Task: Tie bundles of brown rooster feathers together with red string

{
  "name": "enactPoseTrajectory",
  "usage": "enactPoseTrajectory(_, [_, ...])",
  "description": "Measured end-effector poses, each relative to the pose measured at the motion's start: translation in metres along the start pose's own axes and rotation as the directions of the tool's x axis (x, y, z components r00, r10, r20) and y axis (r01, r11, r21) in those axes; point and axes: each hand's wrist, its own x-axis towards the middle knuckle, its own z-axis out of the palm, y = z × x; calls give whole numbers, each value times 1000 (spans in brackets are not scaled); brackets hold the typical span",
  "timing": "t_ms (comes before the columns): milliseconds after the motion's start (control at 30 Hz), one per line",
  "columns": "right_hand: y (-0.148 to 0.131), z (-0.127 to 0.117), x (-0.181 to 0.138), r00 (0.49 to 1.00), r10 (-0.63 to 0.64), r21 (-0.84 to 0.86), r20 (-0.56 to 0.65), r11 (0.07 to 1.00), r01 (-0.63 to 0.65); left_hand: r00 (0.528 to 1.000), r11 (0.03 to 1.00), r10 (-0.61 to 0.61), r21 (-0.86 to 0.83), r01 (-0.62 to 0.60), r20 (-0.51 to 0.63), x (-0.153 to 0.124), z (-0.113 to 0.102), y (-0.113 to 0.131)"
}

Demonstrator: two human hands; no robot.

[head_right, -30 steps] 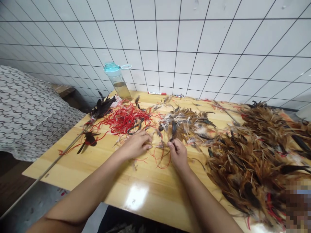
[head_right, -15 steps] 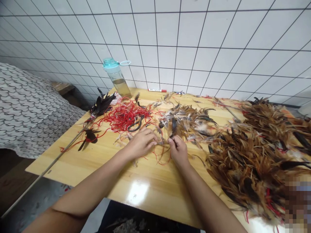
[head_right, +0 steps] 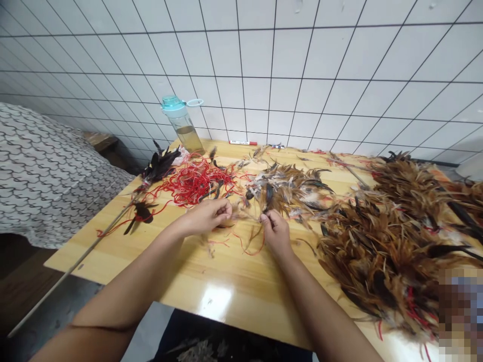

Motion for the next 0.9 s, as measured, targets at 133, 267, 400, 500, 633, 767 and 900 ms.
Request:
enactPoseTrajectory(133, [0, 1, 0, 1000, -12, -7, 10, 1000, 12, 997, 987, -8, 161, -5, 76, -1, -15, -8])
enactPoseTrajectory(267, [0, 1, 0, 1000, -24, -10, 20, 1000, 24, 999, 948, 31, 316, -38, 26, -1, -29, -16])
enactPoseTrajectory(400, [2, 1, 0, 999, -28, -9, 20, 1000, 28, 962, 956, 98, 292, -19, -256, -1, -41, -9])
enactPoseTrajectory(500, [5, 2, 0, 1000, -5, 17, 8, 1000, 5, 900, 986, 79, 169, -6, -429, 1, -39, 2])
enactPoseTrajectory(633, [8, 2, 1, 998, 51, 65, -24, 997, -49, 944, 993, -13, -119, -28, -328, 12, -20, 9])
enactPoseTrajectory(767, [8, 3, 0, 997, 73, 84, -38, 994, -69, 972, 945, -53, -327, -25, -228, 25, 2, 9])
enactPoseTrajectory(900, [6, 3, 0, 995, 94, 107, -36, 990, -90, 974, 825, -155, -565, 34, -167, 32, 15, 12])
